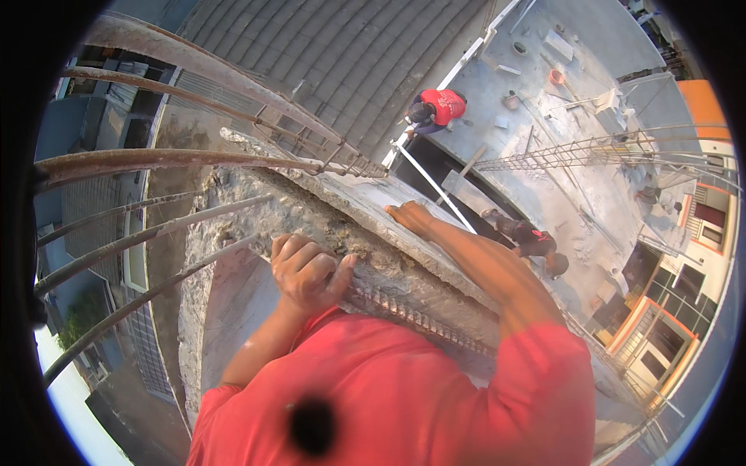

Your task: The person removes a long concrete formwork panel from a wall using a metal bar as a lever. They pry the panel loose, lift it, and reposition it while working on a construction site with scaffolding and other workers visible.

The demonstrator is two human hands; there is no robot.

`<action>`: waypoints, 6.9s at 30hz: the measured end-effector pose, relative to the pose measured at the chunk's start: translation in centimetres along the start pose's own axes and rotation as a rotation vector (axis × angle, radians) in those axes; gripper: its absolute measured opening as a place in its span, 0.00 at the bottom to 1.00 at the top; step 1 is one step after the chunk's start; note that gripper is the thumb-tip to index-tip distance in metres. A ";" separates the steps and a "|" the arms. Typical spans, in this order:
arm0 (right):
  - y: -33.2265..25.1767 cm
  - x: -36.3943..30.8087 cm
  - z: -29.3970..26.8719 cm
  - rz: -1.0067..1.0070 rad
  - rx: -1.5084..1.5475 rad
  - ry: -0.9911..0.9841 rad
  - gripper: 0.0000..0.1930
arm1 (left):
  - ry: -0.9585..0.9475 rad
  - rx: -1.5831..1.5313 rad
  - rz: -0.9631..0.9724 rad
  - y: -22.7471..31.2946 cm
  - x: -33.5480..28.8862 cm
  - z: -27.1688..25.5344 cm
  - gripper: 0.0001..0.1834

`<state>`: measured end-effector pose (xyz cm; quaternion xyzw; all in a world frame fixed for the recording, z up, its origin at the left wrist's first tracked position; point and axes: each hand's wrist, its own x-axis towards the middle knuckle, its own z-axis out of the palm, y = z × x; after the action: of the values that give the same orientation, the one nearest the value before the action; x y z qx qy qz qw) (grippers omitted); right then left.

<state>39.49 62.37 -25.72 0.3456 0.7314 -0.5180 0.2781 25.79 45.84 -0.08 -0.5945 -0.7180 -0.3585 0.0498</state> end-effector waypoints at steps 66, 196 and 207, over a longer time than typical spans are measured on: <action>-0.8 -7.4 -4.7 -0.193 -0.242 0.107 0.18 | -0.455 -0.148 0.268 -0.1 6.0 2.8 0.21; 25.0 6.8 -3.6 -0.693 -0.453 -0.091 0.02 | -0.752 0.370 -0.036 4.0 1.6 3.6 0.42; 27.5 7.0 1.2 -0.552 -0.406 -0.098 0.03 | -0.697 0.371 -0.093 4.1 1.2 3.2 0.41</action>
<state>57.14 68.95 -47.00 0.0471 0.8712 -0.4334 0.2256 30.24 48.81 0.01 -0.6283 -0.7706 -0.0013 -0.1066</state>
